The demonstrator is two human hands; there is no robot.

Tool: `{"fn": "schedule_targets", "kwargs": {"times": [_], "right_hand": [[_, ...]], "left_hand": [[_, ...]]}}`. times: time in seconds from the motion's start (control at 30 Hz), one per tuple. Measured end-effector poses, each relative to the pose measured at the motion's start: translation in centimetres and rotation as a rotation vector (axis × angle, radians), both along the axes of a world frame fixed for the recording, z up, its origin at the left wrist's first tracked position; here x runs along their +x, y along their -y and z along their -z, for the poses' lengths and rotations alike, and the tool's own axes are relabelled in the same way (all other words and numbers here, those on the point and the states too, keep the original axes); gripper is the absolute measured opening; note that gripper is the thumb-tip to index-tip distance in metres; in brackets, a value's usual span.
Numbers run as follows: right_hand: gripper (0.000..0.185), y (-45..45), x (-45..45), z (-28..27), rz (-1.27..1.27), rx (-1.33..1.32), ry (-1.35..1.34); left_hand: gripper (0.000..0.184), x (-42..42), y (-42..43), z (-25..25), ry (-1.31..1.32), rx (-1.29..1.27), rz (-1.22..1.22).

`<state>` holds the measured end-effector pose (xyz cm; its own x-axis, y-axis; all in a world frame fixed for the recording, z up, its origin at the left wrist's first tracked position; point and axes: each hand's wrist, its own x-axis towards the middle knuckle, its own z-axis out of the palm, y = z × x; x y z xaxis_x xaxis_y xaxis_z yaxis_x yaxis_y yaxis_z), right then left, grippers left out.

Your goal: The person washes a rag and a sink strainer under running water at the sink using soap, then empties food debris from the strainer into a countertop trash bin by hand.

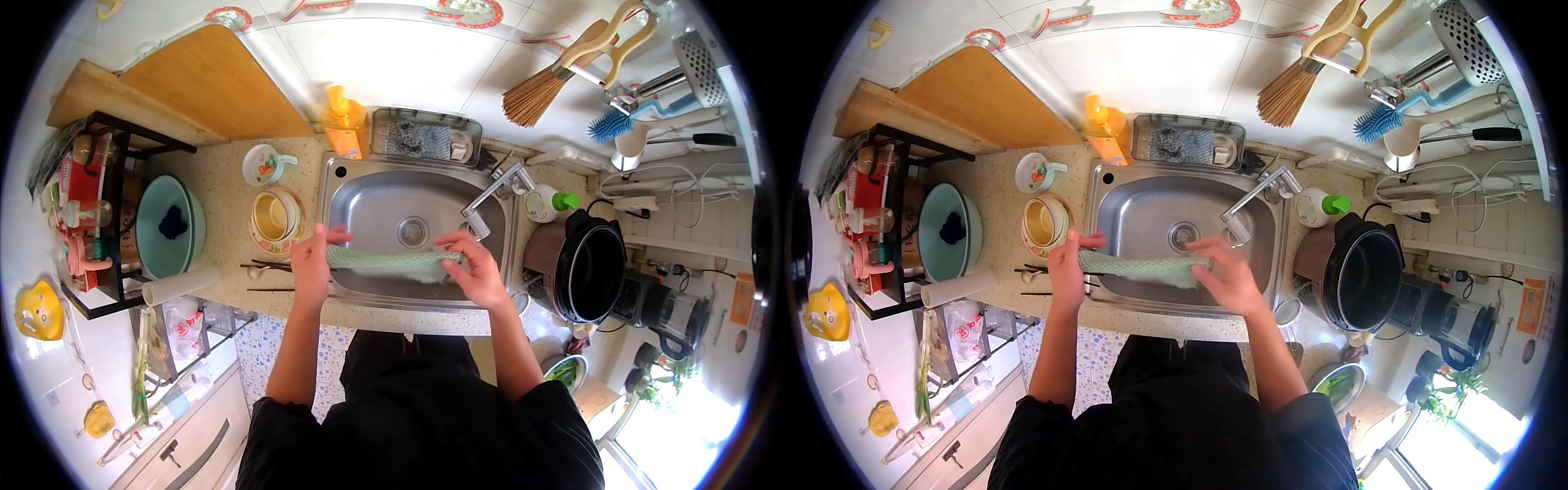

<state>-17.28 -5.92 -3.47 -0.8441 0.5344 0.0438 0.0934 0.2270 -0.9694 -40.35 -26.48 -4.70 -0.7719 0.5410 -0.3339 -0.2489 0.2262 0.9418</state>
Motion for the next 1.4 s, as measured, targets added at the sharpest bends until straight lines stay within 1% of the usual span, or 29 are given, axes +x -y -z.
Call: {"fn": "schedule_targets", "kwargs": {"times": [0.07, 0.1, 0.17, 0.2, 0.27, 0.3, 0.37, 0.4, 0.5, 0.6, 0.7, 0.8, 0.9, 1.0, 1.03, 1.1, 1.2, 1.23, 1.33, 1.4], "right_hand": [[0.019, 1.2, 0.5, 0.2, 0.101, -0.511, 0.117], [0.021, 1.5, 0.4, 1.0, 0.185, -0.606, 0.107], [0.024, 2.0, 0.2, 3.1, 0.359, -0.792, 0.086], [0.026, 2.2, -0.2, 3.4, 0.430, -0.771, 0.105], [0.029, 2.5, -1.2, 3.9, 0.568, -0.727, 0.141], [0.029, 2.8, -1.5, 3.8, 0.544, -0.623, 0.191], [0.031, 3.6, -2.4, 3.3, 0.493, -0.414, 0.288], [0.034, 4.4, -3.0, 2.2, 0.419, -0.374, 0.220], [0.035, 6.4, -3.9, 1.2, 0.115, -0.410, 0.093], [0.040, 6.5, -3.8, 1.3, -0.078, -0.250, 0.080], [0.049, 6.0, -3.7, 1.2, -0.150, -0.418, 0.006], [0.055, 5.6, -3.8, 2.2, -0.196, -0.673, -0.098], [0.058, 3.5, -3.6, 1.3, -0.021, -0.289, 0.189], [0.047, 1.1, -4.9, -1.7, 0.135, 0.365, 0.338], [0.042, 0.1, -5.1, -1.3, 0.077, 0.349, 0.346], [0.032, -2.2, -5.1, -0.4, -0.042, 0.311, 0.360], [0.022, -4.5, -5.4, -0.9, -0.075, 0.257, 0.422], [0.023, -5.3, -5.5, -0.8, -0.039, 0.276, 0.426], [0.024, -7.6, -5.9, -0.4, 0.053, 0.355, 0.456], [0.023, -9.3, -6.6, 0.6, 0.091, 0.435, 0.489]], "left_hand": [[0.021, -0.1, 0.3, 0.1, 0.321, 0.287, 0.020], [0.021, -0.1, 0.5, 0.3, 0.482, 0.431, 0.030], [0.026, 0.2, 0.4, 1.1, 0.400, 0.269, 0.028], [0.031, 0.5, 0.4, 1.6, 0.360, 0.188, 0.027], [0.032, 1.7, 0.3, 2.5, 0.291, 0.182, 0.010], [0.033, 2.6, 0.1, 2.7, 0.257, 0.179, 0.001], [0.036, 5.1, -0.4, 2.5, 0.268, 0.222, 0.031], [0.039, 6.3, -0.7, 2.5, 0.275, 0.241, 0.045], [0.044, 8.6, -1.9, 2.8, 0.175, 0.234, 0.076], [0.037, 7.9, -2.8, 3.2, 0.115, 0.196, 0.021], [0.028, 7.0, -3.1, 3.8, 0.103, 0.153, -0.023], [0.021, 6.2, -3.5, 4.1, 0.135, 0.114, -0.050], [0.019, 5.3, -4.0, 4.2, 0.165, 0.126, 0.001], [0.019, 5.1, -4.8, 4.7, 0.182, 0.216, 0.143], [0.019, 4.9, -5.1, 4.9, 0.182, 0.255, 0.199], [0.020, 4.5, -6.3, 4.9, 0.188, 0.241, 0.211], [0.024, 4.2, -8.6, 5.8, 0.234, 0.272, 0.190], [0.027, 4.2, -9.4, 6.2, 0.256, 0.289, 0.175], [0.044, 4.7, -12.4, 7.2, 0.127, 0.279, 0.280], [0.059, 4.8, -14.4, 7.9, -0.044, 0.142, 0.331]]}}
